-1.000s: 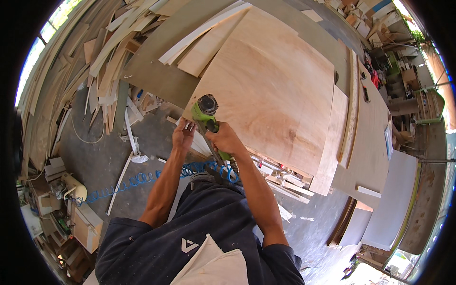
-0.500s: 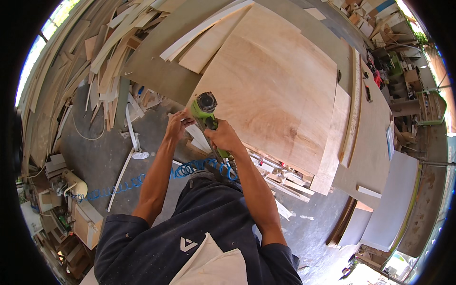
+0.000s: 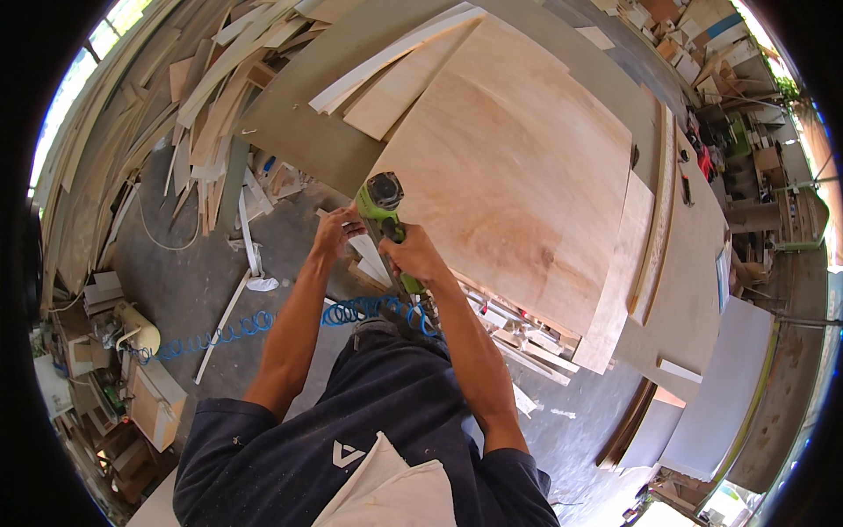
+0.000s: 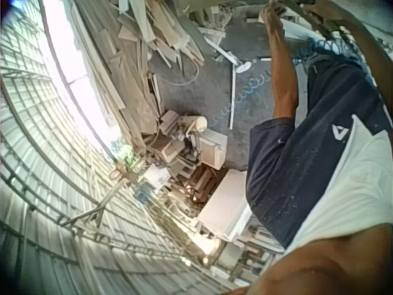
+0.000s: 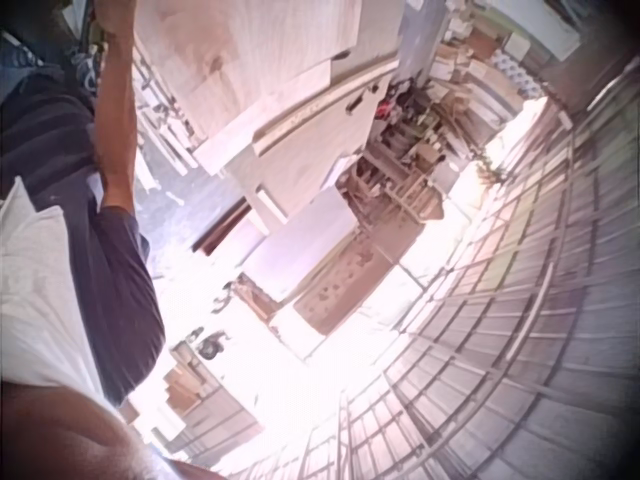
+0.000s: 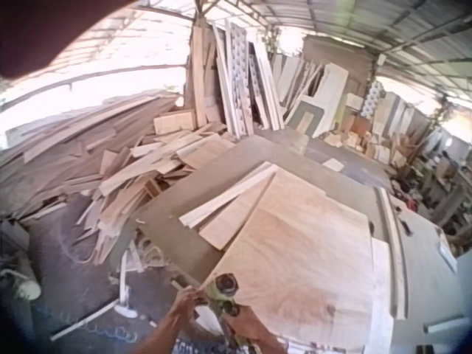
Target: The person aligns plywood sheets on a workbench and uses a pneumatic nail gun to secure them together, then handles a thin strip of wood and checks the alignment of the boards.
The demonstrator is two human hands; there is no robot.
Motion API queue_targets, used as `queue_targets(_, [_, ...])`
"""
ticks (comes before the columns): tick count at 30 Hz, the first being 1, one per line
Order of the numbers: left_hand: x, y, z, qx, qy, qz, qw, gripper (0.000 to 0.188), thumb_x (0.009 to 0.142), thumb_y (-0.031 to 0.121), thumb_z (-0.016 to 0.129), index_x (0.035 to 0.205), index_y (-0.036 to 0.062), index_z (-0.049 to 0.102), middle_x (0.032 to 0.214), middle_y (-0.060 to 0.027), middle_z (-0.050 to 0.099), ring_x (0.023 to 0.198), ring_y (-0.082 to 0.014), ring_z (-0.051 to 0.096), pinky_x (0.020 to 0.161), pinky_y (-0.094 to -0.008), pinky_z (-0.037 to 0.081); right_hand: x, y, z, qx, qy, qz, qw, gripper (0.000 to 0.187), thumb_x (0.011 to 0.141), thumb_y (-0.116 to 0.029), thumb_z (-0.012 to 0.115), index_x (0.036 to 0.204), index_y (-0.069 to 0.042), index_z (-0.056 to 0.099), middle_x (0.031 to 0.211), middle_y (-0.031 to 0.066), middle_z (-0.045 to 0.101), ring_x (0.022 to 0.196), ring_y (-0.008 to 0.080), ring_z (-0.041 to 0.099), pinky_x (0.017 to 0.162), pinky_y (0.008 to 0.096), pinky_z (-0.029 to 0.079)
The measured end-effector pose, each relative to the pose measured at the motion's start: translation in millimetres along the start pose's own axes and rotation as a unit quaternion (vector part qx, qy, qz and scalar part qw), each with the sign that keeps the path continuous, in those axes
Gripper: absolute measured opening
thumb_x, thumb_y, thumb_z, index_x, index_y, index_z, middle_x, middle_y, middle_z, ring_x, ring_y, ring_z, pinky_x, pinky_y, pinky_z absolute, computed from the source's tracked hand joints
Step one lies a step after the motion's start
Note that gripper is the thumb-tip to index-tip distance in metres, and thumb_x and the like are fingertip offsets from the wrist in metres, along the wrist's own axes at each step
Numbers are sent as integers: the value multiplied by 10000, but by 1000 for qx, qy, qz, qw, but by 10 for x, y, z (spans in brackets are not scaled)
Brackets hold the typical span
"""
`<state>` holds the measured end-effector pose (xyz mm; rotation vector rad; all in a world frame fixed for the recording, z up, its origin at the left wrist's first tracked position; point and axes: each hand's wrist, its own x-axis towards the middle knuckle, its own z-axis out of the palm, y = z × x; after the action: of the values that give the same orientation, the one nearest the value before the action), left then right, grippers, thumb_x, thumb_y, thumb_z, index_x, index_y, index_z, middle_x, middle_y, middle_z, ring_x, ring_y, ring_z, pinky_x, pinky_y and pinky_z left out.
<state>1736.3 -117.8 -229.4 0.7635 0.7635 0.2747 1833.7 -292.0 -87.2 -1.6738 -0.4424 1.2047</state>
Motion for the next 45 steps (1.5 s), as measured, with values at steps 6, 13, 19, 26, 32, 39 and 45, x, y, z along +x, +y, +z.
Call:
queue_targets(6, [-10, 12, 0, 10, 2, -3, 1000, 329, 901, 296, 656, 991, -14, 592, 818, -72, 610, 745, -184, 611, 728, -329, 509, 21, -37, 6, -8, 3, 0, 1000, 132, 818, -91, 597, 814, 40, 585, 545, 51, 539, 433, 119, 526, 431, 270, 445])
queue_targets(13, [-39, 23, 6, 23, 6, -11, 1000, 361, 899, 314, 657, 1022, -19, 592, 870, -78, 611, 790, -185, 605, 754, -328, 502, 54, -31, -3, -8, -10, -3, 1000, 143, 848, -95, 605, 844, 45, 579, 579, 50, 551, 432, 118, 525, 422, 259, 446])
queue_targets(19, [-62, 32, 36, 13, 2, -8, 1000, 360, 899, 307, 657, 1026, -24, 599, 866, -77, 610, 787, -181, 604, 748, -325, 501, 50, -48, 4, -17, -6, -8, 1000, 161, 802, -109, 596, 836, 48, 584, 577, 49, 548, 456, 113, 535, 438, 268, 449])
queue_targets(26, [-67, 55, 62, 17, 13, -7, 1000, 348, 906, 295, 646, 1017, -34, 612, 875, -98, 629, 758, -199, 619, 726, -332, 506, 55, -28, -21, -16, 12, -18, 1000, 182, 812, -123, 600, 850, 55, 591, 564, 52, 554, 449, 116, 536, 447, 270, 462])
queue_targets(32, [-38, 13, 12, 14, 2, 0, 1000, 333, 918, 285, 628, 1003, -37, 610, 900, -121, 643, 795, -222, 638, 729, -348, 505, 98, -40, -53, -17, 24, -27, 999, 183, 822, -120, 601, 847, 61, 591, 552, 53, 550, 447, 118, 540, 442, 270, 460])
queue_targets(39, [-39, 20, 8, 19, 3, 1, 1000, 321, 930, 272, 612, 996, -42, 606, 914, -132, 650, 805, -225, 644, 734, -349, 517, 108, -72, -52, -34, 13, -26, 999, 190, 822, -120, 585, 853, 67, 597, 570, 60, 558, 448, 115, 537, 436, 271, 457])
queue_targets(45, [-47, 45, 14, 14, -10, 6, 1000, 342, 929, 274, 613, 1030, -53, 601, 903, -133, 653, 787, -226, 643, 742, -347, 522, 102, -102, -46, -47, 26, -36, 998, 147, 841, -104, 591, 828, 40, 564, 560, 48, 540, 436, 129, 537, 427, 280, 454])
